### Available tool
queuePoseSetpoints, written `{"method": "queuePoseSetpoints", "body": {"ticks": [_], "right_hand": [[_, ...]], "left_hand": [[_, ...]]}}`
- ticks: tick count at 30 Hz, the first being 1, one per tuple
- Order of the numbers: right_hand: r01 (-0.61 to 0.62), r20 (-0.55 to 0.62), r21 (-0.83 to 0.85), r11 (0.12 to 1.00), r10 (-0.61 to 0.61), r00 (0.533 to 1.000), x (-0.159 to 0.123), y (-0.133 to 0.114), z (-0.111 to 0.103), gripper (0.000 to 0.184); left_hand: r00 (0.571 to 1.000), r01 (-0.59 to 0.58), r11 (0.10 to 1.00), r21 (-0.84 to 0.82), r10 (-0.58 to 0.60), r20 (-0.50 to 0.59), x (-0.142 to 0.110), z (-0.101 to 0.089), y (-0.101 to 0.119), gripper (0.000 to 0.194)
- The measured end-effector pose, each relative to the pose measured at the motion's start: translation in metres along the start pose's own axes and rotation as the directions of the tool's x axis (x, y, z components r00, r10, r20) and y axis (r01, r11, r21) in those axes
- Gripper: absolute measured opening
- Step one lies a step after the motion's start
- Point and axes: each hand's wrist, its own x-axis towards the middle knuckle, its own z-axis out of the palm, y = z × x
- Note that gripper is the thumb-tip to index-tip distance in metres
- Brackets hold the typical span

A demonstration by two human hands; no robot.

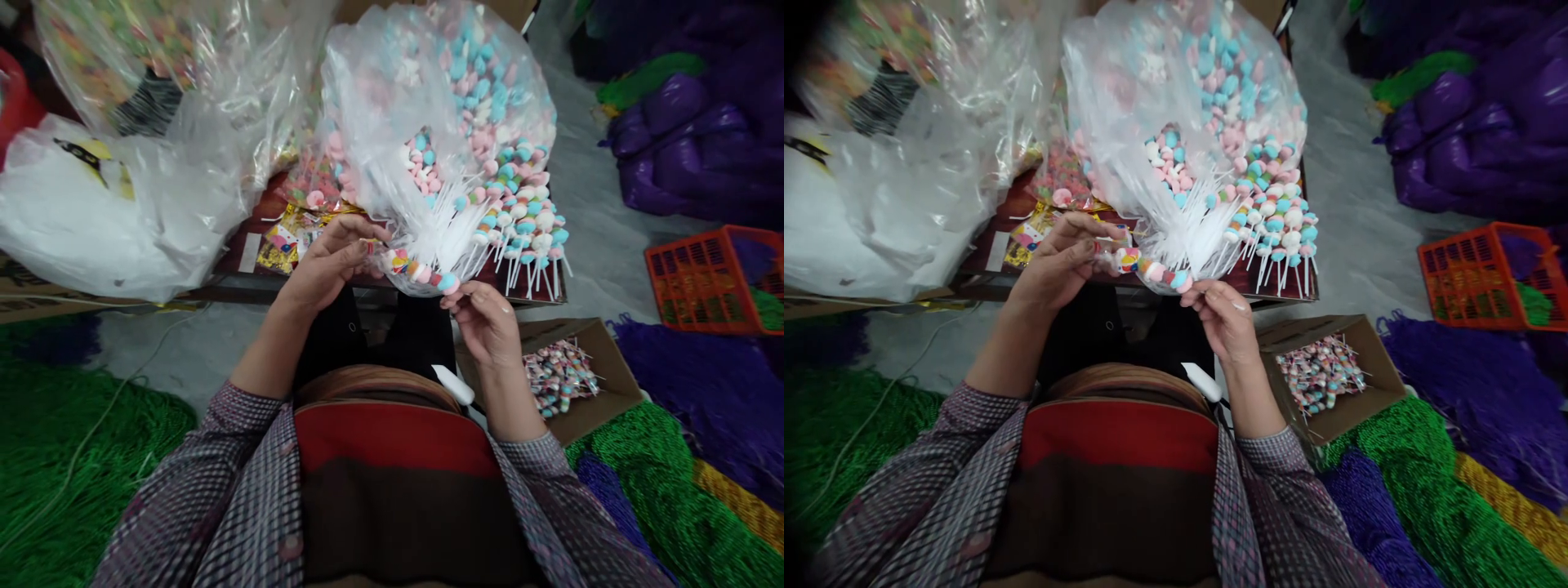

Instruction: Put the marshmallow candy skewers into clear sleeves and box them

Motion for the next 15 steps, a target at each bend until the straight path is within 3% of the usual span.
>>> {"method": "queuePoseSetpoints", "body": {"ticks": [4,9,15], "right_hand": [[-0.028,0.019,0.12,0.992,0.026,0.999,0.001,0.006,0.008,0.014],[-0.146,0.035,0.328,0.933,0.142,0.989,0.004,0.02,0.024,0.012],[-0.21,0.104,0.51,0.834,0.182,0.978,0.005,0.029,0.046,0.01]], "left_hand": [[1.0,-0.011,0.993,-0.12,0.008,-0.028,0.002,0.018,0.005,0.014],[0.997,0.019,0.94,-0.341,0.006,0.074,-0.001,0.034,0.008,0.047],[0.983,-0.174,0.939,-0.297,0.182,-0.001,0.002,0.047,0.009,0.075]]}}
